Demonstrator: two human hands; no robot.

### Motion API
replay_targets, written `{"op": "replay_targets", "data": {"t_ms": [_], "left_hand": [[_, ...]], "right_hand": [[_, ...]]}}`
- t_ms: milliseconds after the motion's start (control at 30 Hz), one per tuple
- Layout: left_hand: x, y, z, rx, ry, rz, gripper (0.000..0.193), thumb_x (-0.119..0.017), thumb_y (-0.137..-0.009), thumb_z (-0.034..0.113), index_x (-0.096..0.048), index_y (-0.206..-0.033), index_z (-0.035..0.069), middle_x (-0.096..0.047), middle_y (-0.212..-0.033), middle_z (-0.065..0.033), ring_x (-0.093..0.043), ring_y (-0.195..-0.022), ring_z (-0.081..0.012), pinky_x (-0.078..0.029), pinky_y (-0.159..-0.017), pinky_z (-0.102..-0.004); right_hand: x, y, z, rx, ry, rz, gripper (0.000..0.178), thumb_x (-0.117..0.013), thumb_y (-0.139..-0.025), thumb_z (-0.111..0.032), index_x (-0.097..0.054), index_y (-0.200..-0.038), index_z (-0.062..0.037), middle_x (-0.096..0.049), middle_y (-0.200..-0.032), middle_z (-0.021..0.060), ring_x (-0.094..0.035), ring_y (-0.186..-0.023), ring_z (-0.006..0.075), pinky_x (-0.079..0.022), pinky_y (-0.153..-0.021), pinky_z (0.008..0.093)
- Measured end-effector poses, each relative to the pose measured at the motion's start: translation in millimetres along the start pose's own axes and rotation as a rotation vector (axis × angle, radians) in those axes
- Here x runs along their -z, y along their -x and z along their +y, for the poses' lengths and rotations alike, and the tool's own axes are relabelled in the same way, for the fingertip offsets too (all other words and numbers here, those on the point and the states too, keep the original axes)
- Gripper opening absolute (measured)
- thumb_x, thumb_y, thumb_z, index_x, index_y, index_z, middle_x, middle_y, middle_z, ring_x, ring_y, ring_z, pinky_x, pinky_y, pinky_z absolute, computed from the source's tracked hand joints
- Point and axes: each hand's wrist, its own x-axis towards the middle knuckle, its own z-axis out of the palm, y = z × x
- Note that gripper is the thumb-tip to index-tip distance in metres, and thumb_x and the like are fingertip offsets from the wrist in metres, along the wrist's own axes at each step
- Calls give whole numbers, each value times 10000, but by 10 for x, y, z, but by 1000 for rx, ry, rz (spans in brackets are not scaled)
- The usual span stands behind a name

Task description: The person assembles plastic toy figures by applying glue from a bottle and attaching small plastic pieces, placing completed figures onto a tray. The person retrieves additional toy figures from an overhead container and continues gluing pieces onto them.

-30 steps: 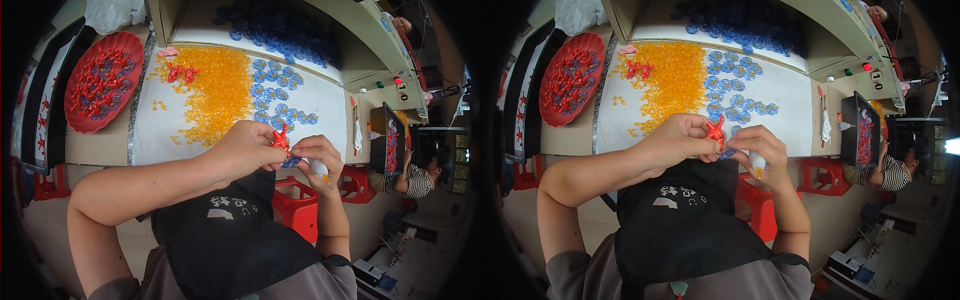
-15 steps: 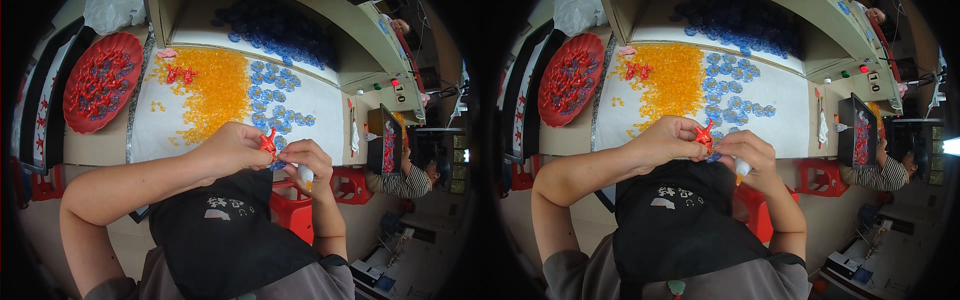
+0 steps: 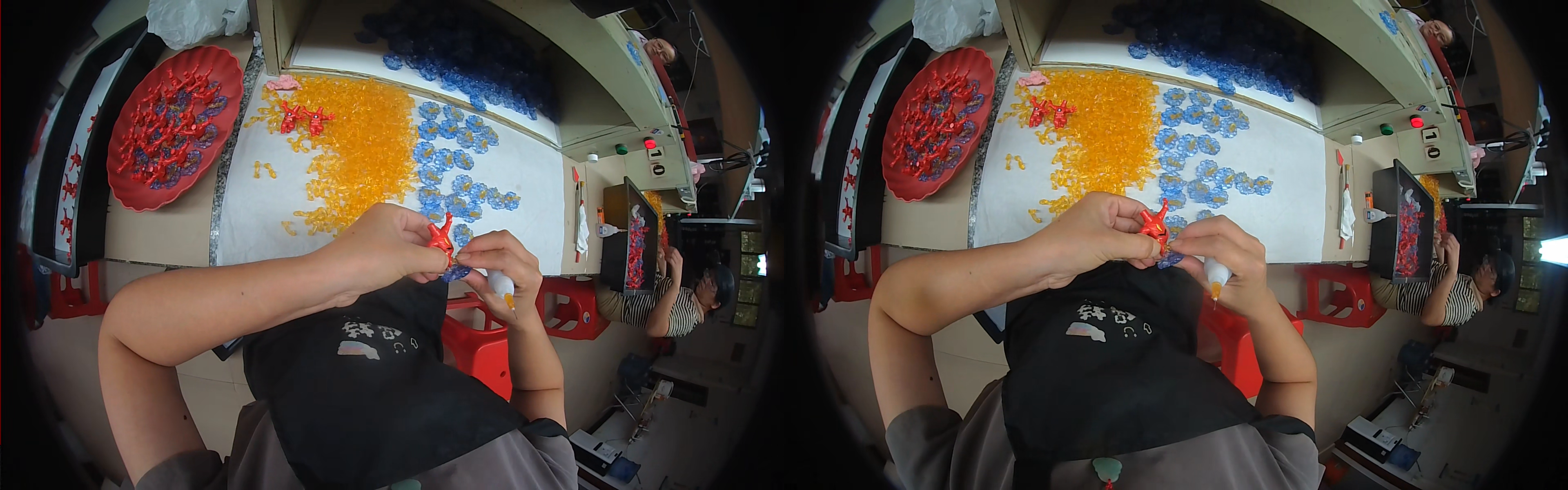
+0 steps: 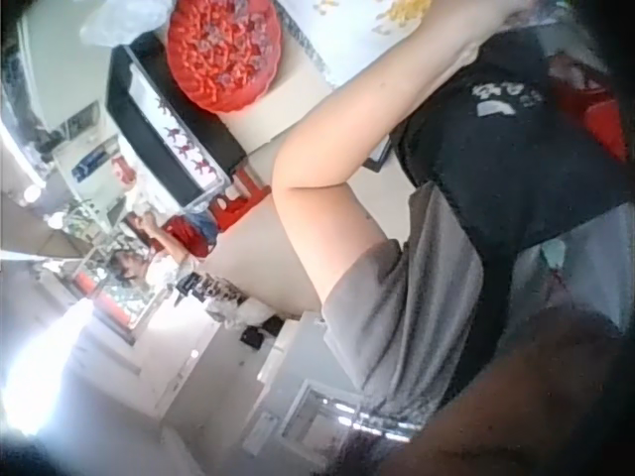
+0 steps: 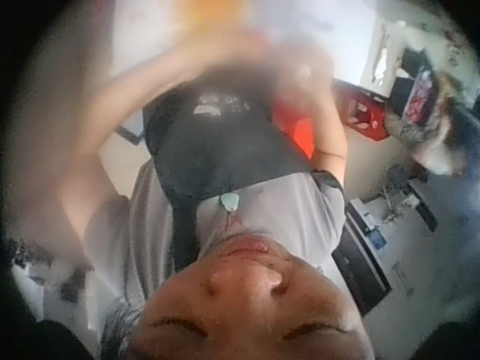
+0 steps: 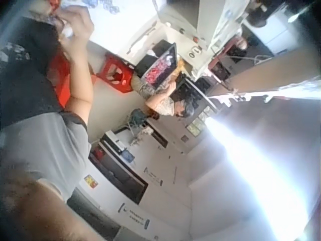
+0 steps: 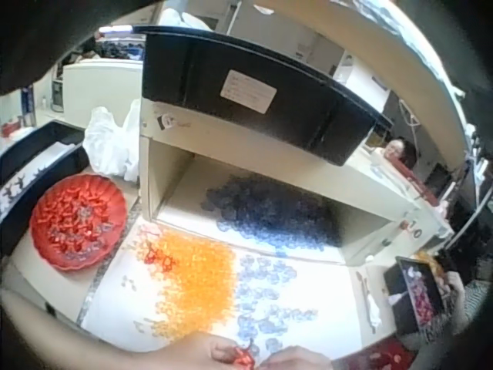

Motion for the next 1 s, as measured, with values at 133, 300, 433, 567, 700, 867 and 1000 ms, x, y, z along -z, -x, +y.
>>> {"op": "replay_targets", "data": {"t_ms": [133,300,433,567,700,867,1000], "left_hand": [[3,-6,0,2,13,0,200,-592,-703,53,-552,-875,-41,-593,-761,-86,-559,-680,-110,-455,-649,-212],[12,0,16,43,-11,-10,187,-589,-712,57,-560,-873,-32,-592,-766,-81,-554,-678,-101,-453,-649,-209],[23,34,-2,35,-29,-41,186,-588,-713,54,-562,-879,-27,-589,-771,-73,-549,-684,-95,-448,-645,-206],[38,76,1,16,-61,-13,181,-589,-710,44,-561,-876,-22,-584,-774,-65,-544,-691,-92,-440,-641,-208],[83,89,6,16,-9,-6,172,-589,-705,37,-559,-866,-19,-583,-770,-65,-544,-692,-95,-438,-645,-210],[177,166,1,11,-10,40,159,-584,-708,33,-555,-857,-15,-579,-764,-64,-542,-692,-100,-438,-647,-211],[298,223,-169,-84,26,7,135,-575,-725,59,-555,-845,3,-568,-745,-48,-533,-677,-97,-432,-638,-210]], "right_hand": [[-9,-6,6,2,-8,7,225,-682,-584,15,-609,-792,-26,-579,-794,100,-571,-709,197,-450,-595,267],[-15,10,1,-9,-26,7,225,-683,-586,13,-609,-794,-26,-580,-794,100,-571,-707,196,-451,-596,267],[-31,15,-31,22,-48,-10,228,-684,-585,13,-608,-797,-22,-579,-794,103,-573,-702,198,-454,-590,268],[-59,5,-43,38,-45,-6,210,-682,-591,9,-607,-785,-17,-578,-786,108,-571,-700,192,-456,-598,265],[-76,-73,-31,66,-24,-34,190,-685,-602,-2,-603,-773,-18,-578,-774,105,-569,-696,187,-456,-602,261],[-140,-194,-75,50,-37,-62,204,-673,-593,-8,-618,-788,-29,-584,-784,98,-573,-696,215,-456,-590,283],[-271,-196,-75,80,-6,-69,183,-670,-609,-18,-618,-783,-36,-588,-755,106,-579,-677,229,-460,-591,287]]}}
